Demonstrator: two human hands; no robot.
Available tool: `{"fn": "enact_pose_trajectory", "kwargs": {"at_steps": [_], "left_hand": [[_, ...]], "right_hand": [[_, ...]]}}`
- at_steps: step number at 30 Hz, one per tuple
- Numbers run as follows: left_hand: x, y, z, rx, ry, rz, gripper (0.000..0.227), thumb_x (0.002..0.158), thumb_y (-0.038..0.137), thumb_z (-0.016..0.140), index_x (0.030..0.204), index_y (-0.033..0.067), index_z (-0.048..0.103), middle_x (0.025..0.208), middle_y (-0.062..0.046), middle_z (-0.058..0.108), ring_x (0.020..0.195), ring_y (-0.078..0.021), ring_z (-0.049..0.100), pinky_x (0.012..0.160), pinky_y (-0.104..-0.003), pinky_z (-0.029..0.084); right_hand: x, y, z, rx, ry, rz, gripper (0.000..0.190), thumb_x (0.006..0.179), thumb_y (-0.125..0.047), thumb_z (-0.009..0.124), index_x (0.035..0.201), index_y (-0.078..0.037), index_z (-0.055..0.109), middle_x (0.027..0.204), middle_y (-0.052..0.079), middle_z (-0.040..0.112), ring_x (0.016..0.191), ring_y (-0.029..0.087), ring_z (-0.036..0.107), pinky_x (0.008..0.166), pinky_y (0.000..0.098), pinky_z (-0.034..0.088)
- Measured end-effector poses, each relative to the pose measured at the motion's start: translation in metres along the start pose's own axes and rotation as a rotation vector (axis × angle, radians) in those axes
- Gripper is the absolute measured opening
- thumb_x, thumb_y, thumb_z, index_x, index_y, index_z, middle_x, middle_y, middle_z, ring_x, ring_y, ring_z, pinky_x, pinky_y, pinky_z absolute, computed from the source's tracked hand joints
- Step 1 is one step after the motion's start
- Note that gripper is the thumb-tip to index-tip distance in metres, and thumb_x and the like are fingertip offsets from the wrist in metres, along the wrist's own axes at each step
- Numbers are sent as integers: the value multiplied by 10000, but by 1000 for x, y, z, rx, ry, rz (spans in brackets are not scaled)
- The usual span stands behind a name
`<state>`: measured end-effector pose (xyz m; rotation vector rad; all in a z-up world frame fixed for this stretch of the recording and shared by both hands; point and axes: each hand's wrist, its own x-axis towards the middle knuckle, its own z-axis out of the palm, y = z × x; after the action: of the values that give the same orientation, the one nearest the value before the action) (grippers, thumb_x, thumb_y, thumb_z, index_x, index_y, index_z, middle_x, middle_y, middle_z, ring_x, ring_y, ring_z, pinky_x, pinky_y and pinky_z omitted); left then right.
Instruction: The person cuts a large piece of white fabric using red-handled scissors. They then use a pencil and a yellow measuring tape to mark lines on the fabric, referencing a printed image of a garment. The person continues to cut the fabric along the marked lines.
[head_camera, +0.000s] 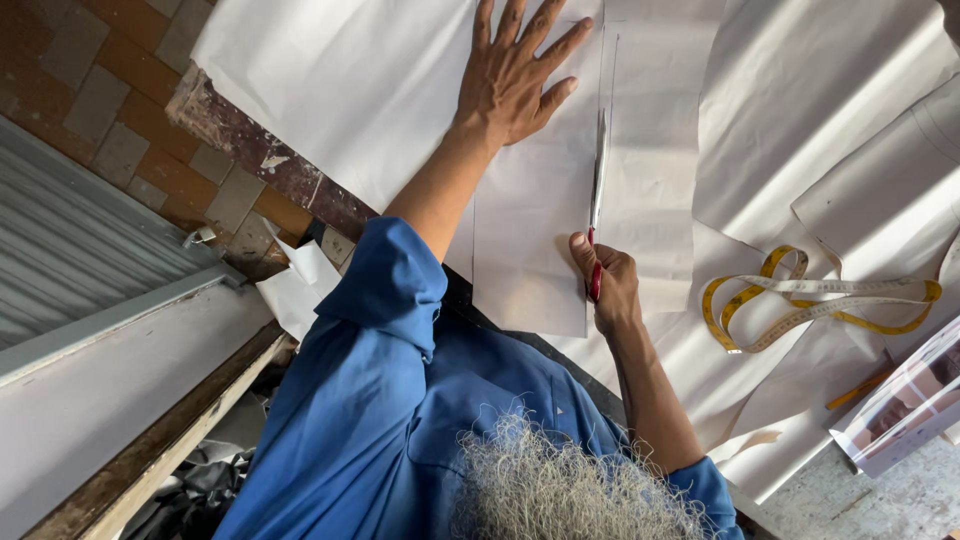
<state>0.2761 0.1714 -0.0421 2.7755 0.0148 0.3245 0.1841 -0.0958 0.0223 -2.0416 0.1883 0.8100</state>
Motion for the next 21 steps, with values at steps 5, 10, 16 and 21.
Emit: {"fn": "enact_pose_trajectory", "kwargs": {"at_steps": [5,10,16,21], "left_hand": [[2,2,0,-16,-91,-29,591,1132,524,444,1670,318,314,1734,-49,68,1578,-364,14,1259,-672,44],[2,-2,-2,-25,-81,-27,601,1128,560,420,1672,330,311,1727,-32,62,1571,-354,1,1259,-681,55],[5,-1,-10,-25,-136,-33,579,1146,568,349,1673,333,298,1731,-26,40,1576,-351,-13,1268,-678,40],[5,1,-17,-49,-195,-63,598,1129,582,337,1670,336,275,1731,-18,32,1580,-342,-16,1278,-670,34]], "right_hand": [[-1,-4,1,-71,33,30,659,813,-687,694,533,-124,496,453,-16,426,389,102,393,367,279,321],[18,-18,-3,20,-15,-47,630,858,-665,670,545,-140,518,462,-18,457,392,104,445,376,267,365],[37,-29,2,4,33,-36,657,827,-658,729,530,-126,481,458,0,426,374,115,404,359,289,342],[35,-39,2,-64,49,-20,687,825,-668,722,514,-109,471,444,17,427,361,128,414,352,294,349]]}}
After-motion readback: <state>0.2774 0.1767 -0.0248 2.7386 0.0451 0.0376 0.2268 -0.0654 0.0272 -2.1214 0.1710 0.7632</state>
